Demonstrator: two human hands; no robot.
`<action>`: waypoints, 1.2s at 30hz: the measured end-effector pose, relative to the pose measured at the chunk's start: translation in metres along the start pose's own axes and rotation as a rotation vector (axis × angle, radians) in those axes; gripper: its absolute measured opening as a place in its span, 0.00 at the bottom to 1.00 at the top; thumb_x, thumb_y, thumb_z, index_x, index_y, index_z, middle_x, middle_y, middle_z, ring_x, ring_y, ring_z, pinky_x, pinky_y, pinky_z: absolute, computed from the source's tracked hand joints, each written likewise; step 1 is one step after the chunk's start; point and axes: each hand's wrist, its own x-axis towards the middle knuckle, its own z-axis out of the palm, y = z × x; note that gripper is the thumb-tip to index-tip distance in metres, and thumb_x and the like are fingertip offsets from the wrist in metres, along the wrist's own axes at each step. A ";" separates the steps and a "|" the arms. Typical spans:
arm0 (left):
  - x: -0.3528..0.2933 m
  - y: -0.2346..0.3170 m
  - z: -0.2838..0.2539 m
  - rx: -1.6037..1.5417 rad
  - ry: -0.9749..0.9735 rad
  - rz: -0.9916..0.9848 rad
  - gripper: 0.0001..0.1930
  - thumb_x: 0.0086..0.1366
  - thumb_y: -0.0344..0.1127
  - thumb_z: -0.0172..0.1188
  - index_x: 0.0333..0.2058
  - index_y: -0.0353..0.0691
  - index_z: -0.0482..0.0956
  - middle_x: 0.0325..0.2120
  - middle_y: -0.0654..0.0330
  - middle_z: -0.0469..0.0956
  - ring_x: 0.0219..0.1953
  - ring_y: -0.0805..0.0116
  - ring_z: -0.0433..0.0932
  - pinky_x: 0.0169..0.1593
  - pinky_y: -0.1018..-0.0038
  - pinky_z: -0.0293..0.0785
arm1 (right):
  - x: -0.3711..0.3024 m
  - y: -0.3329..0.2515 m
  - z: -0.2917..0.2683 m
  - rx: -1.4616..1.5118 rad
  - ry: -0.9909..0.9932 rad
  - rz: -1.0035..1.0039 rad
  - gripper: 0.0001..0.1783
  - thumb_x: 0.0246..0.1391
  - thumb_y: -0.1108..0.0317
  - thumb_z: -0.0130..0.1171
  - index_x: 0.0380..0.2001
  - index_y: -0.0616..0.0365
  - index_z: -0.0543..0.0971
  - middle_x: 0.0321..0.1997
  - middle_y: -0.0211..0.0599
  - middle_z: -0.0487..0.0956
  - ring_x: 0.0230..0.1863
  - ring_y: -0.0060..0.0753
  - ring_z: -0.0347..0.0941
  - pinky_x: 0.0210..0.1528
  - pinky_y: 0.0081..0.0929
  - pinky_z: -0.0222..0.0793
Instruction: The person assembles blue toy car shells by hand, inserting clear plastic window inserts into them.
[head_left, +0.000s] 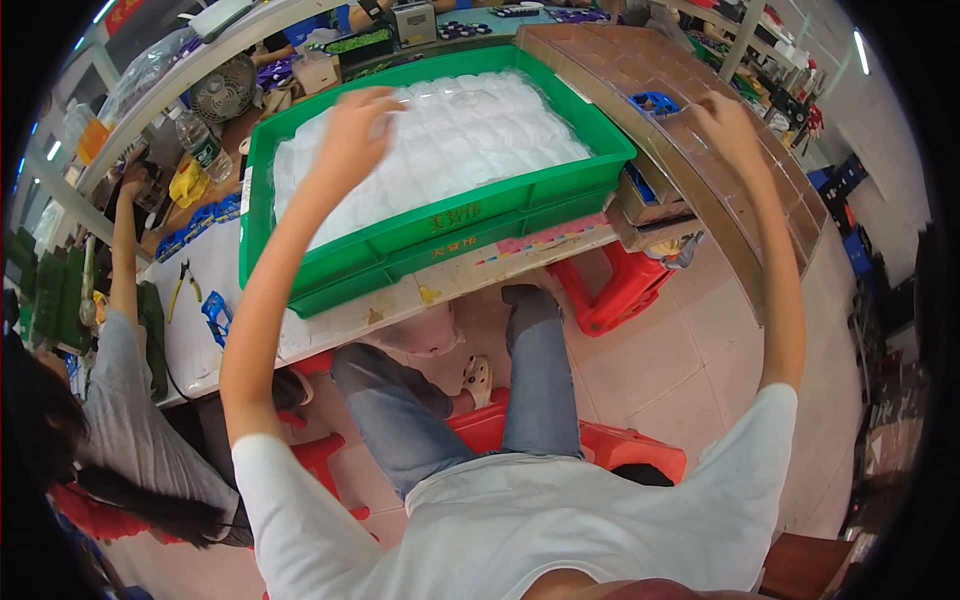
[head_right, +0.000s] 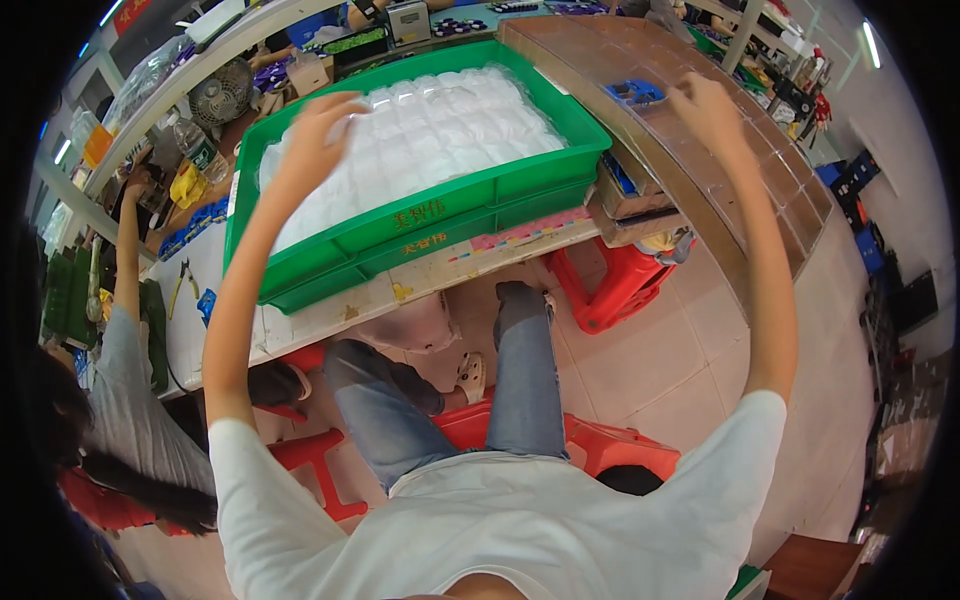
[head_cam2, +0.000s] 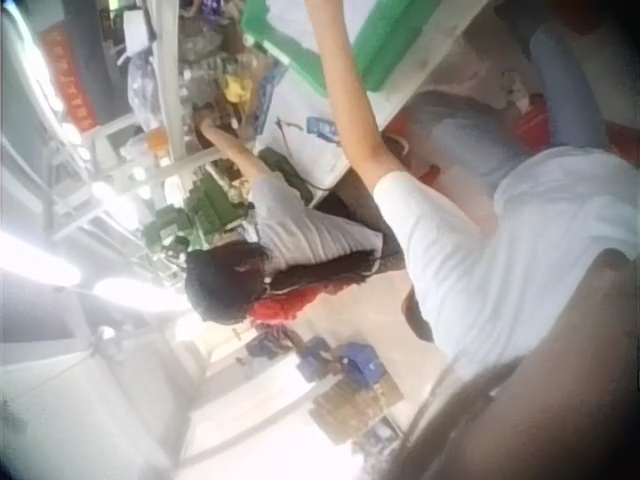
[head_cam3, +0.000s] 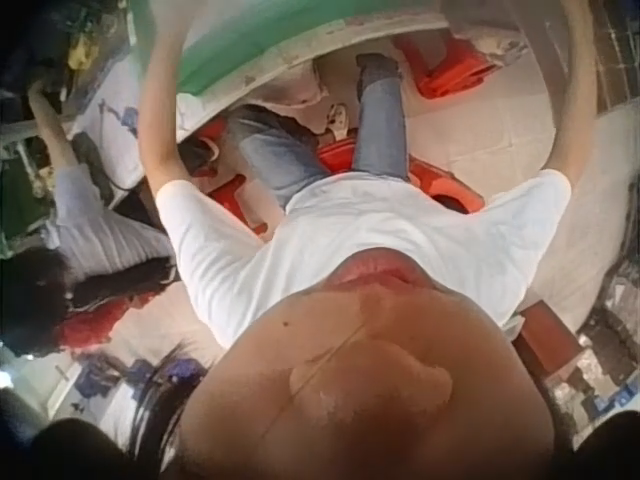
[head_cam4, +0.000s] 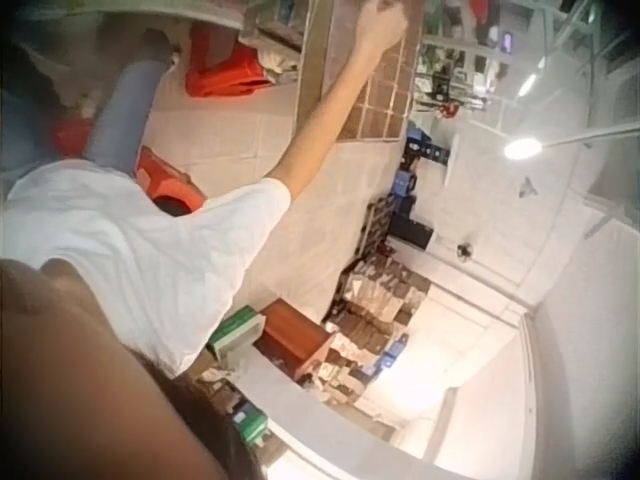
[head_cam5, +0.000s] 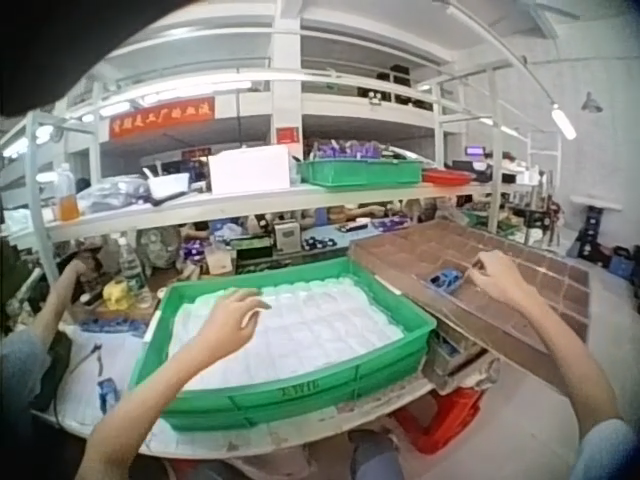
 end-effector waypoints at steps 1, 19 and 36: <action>0.015 -0.009 0.039 -0.058 -0.077 0.016 0.09 0.48 0.25 0.51 0.30 0.40 0.75 0.34 0.54 0.73 0.39 0.54 0.69 0.43 0.65 0.65 | 0.015 0.013 0.028 -0.144 -0.018 0.021 0.23 0.44 0.53 0.47 0.31 0.65 0.73 0.33 0.50 0.74 0.35 0.50 0.70 0.38 0.37 0.64; 0.064 -0.061 0.175 0.062 -0.078 -0.340 0.11 0.47 0.32 0.47 0.28 0.36 0.76 0.22 0.52 0.76 0.26 0.57 0.75 0.32 0.66 0.71 | 0.041 0.027 0.094 -0.081 0.225 0.120 0.32 0.31 0.43 0.59 0.26 0.66 0.75 0.32 0.49 0.73 0.35 0.44 0.68 0.36 0.32 0.65; -0.073 0.136 -0.039 -0.876 -0.166 -0.814 0.10 0.51 0.23 0.45 0.34 0.34 0.69 0.11 0.65 0.67 0.17 0.83 0.63 0.23 0.84 0.58 | -0.167 -0.173 0.032 2.337 0.529 0.395 0.26 0.47 0.56 0.48 0.46 0.61 0.64 0.53 0.47 0.62 0.55 0.47 0.56 0.56 0.51 0.49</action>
